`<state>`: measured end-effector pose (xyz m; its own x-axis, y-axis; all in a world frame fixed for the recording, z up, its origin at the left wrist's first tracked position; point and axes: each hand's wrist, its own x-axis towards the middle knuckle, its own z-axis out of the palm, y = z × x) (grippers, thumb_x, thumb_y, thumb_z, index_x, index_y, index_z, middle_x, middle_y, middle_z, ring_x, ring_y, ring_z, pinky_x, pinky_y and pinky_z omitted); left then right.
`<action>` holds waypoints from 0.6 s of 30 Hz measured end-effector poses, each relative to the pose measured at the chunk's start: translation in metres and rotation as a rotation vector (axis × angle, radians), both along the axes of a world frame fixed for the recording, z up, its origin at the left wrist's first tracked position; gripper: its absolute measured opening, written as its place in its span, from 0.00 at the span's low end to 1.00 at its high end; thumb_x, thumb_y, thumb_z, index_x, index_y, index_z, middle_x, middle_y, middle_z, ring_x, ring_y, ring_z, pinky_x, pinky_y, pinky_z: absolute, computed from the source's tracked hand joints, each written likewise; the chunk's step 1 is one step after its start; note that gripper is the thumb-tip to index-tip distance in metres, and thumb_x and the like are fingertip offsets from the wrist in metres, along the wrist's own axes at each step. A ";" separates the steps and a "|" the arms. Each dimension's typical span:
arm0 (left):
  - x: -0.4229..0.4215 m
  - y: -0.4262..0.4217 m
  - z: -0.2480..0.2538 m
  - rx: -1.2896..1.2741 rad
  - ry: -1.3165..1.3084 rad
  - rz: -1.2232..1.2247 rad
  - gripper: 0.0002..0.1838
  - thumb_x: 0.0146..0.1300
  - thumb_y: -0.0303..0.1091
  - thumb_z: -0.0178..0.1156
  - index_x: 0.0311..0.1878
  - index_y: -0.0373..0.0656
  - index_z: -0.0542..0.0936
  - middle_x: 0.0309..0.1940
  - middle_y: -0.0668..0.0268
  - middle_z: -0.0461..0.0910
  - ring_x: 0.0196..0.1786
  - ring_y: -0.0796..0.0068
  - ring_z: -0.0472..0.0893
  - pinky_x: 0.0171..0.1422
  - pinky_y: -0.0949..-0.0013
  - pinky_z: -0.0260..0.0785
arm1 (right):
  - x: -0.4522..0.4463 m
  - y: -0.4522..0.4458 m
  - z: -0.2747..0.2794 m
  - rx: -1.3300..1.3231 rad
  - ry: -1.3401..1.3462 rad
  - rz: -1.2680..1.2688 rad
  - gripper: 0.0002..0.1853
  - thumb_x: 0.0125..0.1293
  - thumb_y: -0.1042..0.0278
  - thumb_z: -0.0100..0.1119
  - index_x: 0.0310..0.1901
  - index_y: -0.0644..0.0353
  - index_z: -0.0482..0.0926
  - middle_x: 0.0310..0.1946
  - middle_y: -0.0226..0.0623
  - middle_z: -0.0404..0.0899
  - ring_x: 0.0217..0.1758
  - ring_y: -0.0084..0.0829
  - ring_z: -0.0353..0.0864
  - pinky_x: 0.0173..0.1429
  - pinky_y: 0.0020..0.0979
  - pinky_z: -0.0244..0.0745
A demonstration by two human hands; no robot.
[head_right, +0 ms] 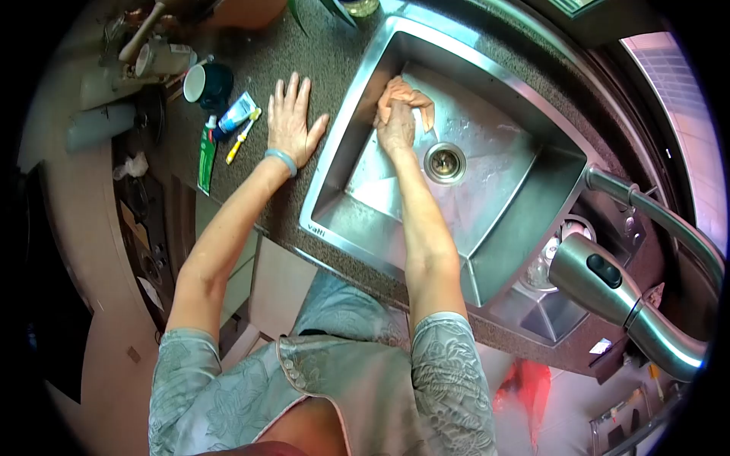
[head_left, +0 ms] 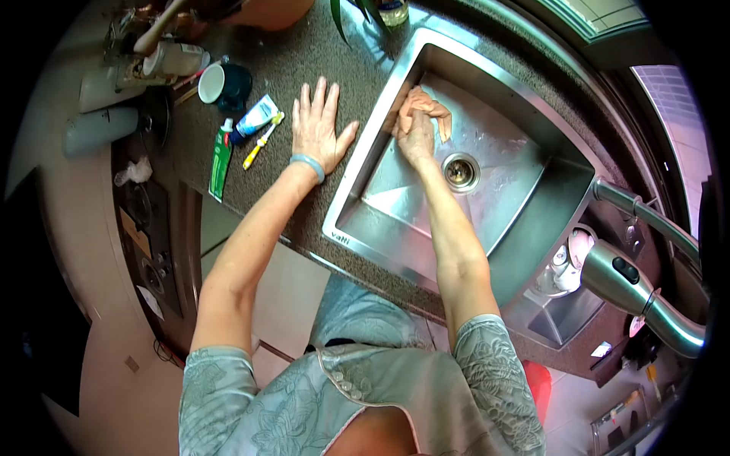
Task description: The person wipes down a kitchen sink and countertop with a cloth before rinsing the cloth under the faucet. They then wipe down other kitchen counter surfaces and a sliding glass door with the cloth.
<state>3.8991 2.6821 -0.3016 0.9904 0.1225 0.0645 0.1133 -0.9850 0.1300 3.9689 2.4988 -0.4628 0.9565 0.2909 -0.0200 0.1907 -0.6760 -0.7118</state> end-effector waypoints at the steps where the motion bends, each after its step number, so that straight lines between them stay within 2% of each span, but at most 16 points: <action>1: 0.000 0.000 -0.001 -0.006 -0.014 -0.002 0.41 0.65 0.56 0.52 0.75 0.44 0.56 0.77 0.53 0.49 0.78 0.44 0.47 0.79 0.43 0.40 | -0.013 -0.001 0.004 0.109 0.079 0.057 0.17 0.56 0.66 0.64 0.44 0.60 0.71 0.41 0.52 0.75 0.47 0.54 0.75 0.52 0.49 0.70; 2: 0.000 0.001 -0.002 -0.005 -0.024 -0.004 0.41 0.65 0.57 0.52 0.75 0.44 0.56 0.77 0.54 0.49 0.78 0.44 0.47 0.79 0.43 0.40 | -0.034 -0.001 0.009 0.090 0.111 0.088 0.15 0.56 0.67 0.63 0.42 0.61 0.71 0.36 0.52 0.75 0.44 0.54 0.75 0.49 0.47 0.71; 3: -0.001 0.001 -0.003 -0.003 -0.034 -0.008 0.41 0.65 0.57 0.52 0.75 0.45 0.56 0.77 0.54 0.50 0.78 0.44 0.47 0.79 0.43 0.40 | -0.053 -0.005 0.003 0.119 0.008 0.144 0.12 0.57 0.68 0.62 0.39 0.62 0.71 0.35 0.51 0.76 0.40 0.52 0.76 0.45 0.46 0.72; 5: -0.001 0.001 -0.005 -0.001 -0.035 0.003 0.41 0.66 0.58 0.51 0.75 0.45 0.56 0.77 0.55 0.50 0.78 0.45 0.47 0.79 0.43 0.39 | -0.078 -0.010 0.001 0.030 0.168 0.367 0.10 0.58 0.71 0.60 0.38 0.62 0.71 0.33 0.48 0.76 0.36 0.46 0.77 0.40 0.43 0.74; 6: -0.001 0.001 -0.005 0.004 -0.043 0.001 0.41 0.66 0.59 0.51 0.76 0.46 0.56 0.77 0.55 0.49 0.78 0.46 0.47 0.79 0.43 0.39 | -0.094 -0.013 0.000 0.029 0.175 0.369 0.10 0.58 0.71 0.60 0.38 0.62 0.71 0.33 0.48 0.76 0.36 0.46 0.77 0.40 0.43 0.74; 9: -0.001 0.001 -0.008 0.021 -0.064 -0.002 0.41 0.66 0.59 0.50 0.76 0.47 0.56 0.77 0.56 0.50 0.78 0.47 0.47 0.79 0.44 0.39 | -0.135 -0.021 0.003 0.145 0.365 0.734 0.12 0.61 0.71 0.62 0.45 0.61 0.73 0.38 0.45 0.80 0.44 0.40 0.80 0.51 0.35 0.76; 11: -0.001 0.002 -0.009 0.019 -0.073 -0.004 0.40 0.66 0.59 0.50 0.76 0.47 0.56 0.77 0.56 0.50 0.78 0.47 0.48 0.79 0.44 0.39 | -0.137 -0.025 0.007 0.086 0.554 0.658 0.15 0.61 0.67 0.64 0.48 0.59 0.73 0.42 0.45 0.80 0.51 0.44 0.79 0.57 0.37 0.74; 12: -0.002 0.003 -0.010 0.016 -0.054 0.004 0.42 0.65 0.62 0.50 0.76 0.48 0.57 0.77 0.57 0.49 0.79 0.48 0.45 0.80 0.46 0.37 | -0.132 -0.031 0.012 0.082 0.559 0.658 0.15 0.61 0.67 0.64 0.48 0.59 0.73 0.42 0.45 0.80 0.51 0.44 0.79 0.57 0.37 0.74; 14: -0.002 0.004 -0.011 0.036 -0.067 -0.004 0.42 0.65 0.62 0.50 0.75 0.48 0.57 0.77 0.57 0.50 0.78 0.48 0.47 0.80 0.46 0.38 | -0.118 -0.050 0.026 -0.115 0.650 0.776 0.16 0.61 0.64 0.66 0.48 0.56 0.74 0.43 0.47 0.80 0.52 0.49 0.78 0.56 0.41 0.74; 15: -0.001 0.004 -0.012 0.040 -0.075 -0.005 0.41 0.65 0.62 0.50 0.75 0.48 0.57 0.77 0.57 0.50 0.78 0.48 0.47 0.79 0.45 0.39 | -0.111 -0.061 0.036 -0.135 0.652 0.766 0.16 0.61 0.64 0.66 0.48 0.56 0.74 0.43 0.47 0.80 0.52 0.49 0.78 0.56 0.41 0.74; 17: -0.002 0.005 -0.015 0.039 -0.104 -0.012 0.41 0.65 0.62 0.51 0.75 0.49 0.58 0.77 0.58 0.51 0.78 0.48 0.48 0.79 0.45 0.40 | -0.104 -0.091 0.053 -0.387 0.469 0.826 0.17 0.59 0.62 0.67 0.48 0.52 0.74 0.42 0.46 0.80 0.49 0.51 0.78 0.53 0.45 0.74; 18: -0.001 0.004 -0.013 0.038 -0.116 -0.015 0.40 0.66 0.60 0.51 0.75 0.49 0.58 0.77 0.57 0.52 0.78 0.49 0.49 0.79 0.45 0.41 | -0.103 -0.110 0.048 -0.350 0.308 0.764 0.19 0.54 0.63 0.68 0.47 0.49 0.75 0.39 0.47 0.79 0.46 0.51 0.79 0.50 0.47 0.73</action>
<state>3.8977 2.6860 -0.3147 0.9777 0.1026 0.1831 0.0845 -0.9910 0.1043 3.8662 2.3887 -0.4150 0.4415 0.7758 -0.4508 0.5126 -0.6304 -0.5829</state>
